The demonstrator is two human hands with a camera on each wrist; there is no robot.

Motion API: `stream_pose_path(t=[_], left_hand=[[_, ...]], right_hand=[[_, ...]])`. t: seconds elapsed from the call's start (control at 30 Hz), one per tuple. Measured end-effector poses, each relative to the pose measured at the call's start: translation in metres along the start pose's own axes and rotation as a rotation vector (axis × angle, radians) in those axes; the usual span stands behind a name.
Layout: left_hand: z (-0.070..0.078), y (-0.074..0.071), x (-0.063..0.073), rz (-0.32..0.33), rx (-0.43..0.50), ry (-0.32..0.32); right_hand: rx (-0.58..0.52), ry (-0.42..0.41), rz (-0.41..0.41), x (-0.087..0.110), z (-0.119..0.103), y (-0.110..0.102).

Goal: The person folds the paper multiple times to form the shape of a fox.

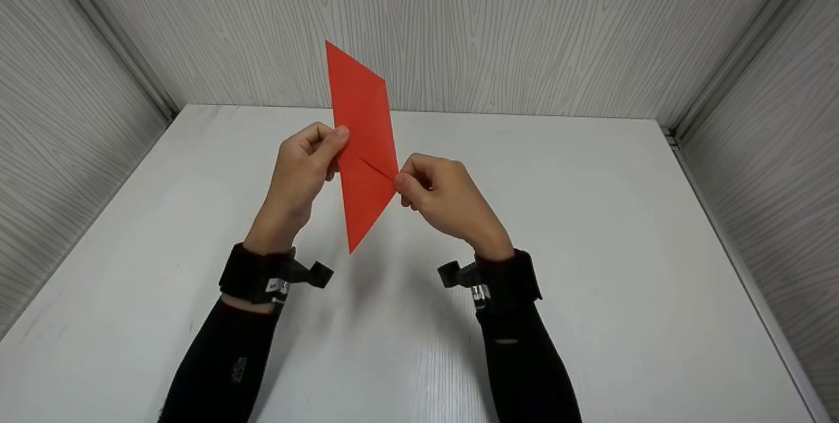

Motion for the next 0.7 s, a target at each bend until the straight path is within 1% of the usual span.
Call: stream_pose_path(t=[0.1,0.23,0.4,0.53,0.63,0.7], left_hand=[[0.0,0.0,-0.001,-0.008,-0.008,0.004],[-0.001,0.001,-0.001,-0.027,-0.04,0.023],[-0.001,0.001,-0.002,-0.038,-0.126,0.073],[-0.004,0.003,-0.003,-0.041,-0.174,0.088],[-0.009,0.006,-0.005,-0.075,-0.22,0.084],[-0.014,0.009,-0.005,-0.116,-0.268,0.077]], right_hand=[[0.033,-0.002,0.014,0.0,-0.001,0.0],[0.105,0.021,0.04,-0.001,0.001,0.0],[0.193,0.069,0.049,0.0,0.002,0.002],[0.234,0.086,0.046,0.006,0.002,-0.002],[0.274,0.074,0.05,0.014,0.005,-0.006],[0.301,0.054,0.066,0.019,0.009,-0.01]])
Point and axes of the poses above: each hand's wrist, its own x-axis away from the middle knuckle, its own y-axis out of the palm, z = x × y, the point moved 6 cm from there along -x, towards the middle knuckle, and after that the axes turned 1 degree about y, right-handed, at the moved point
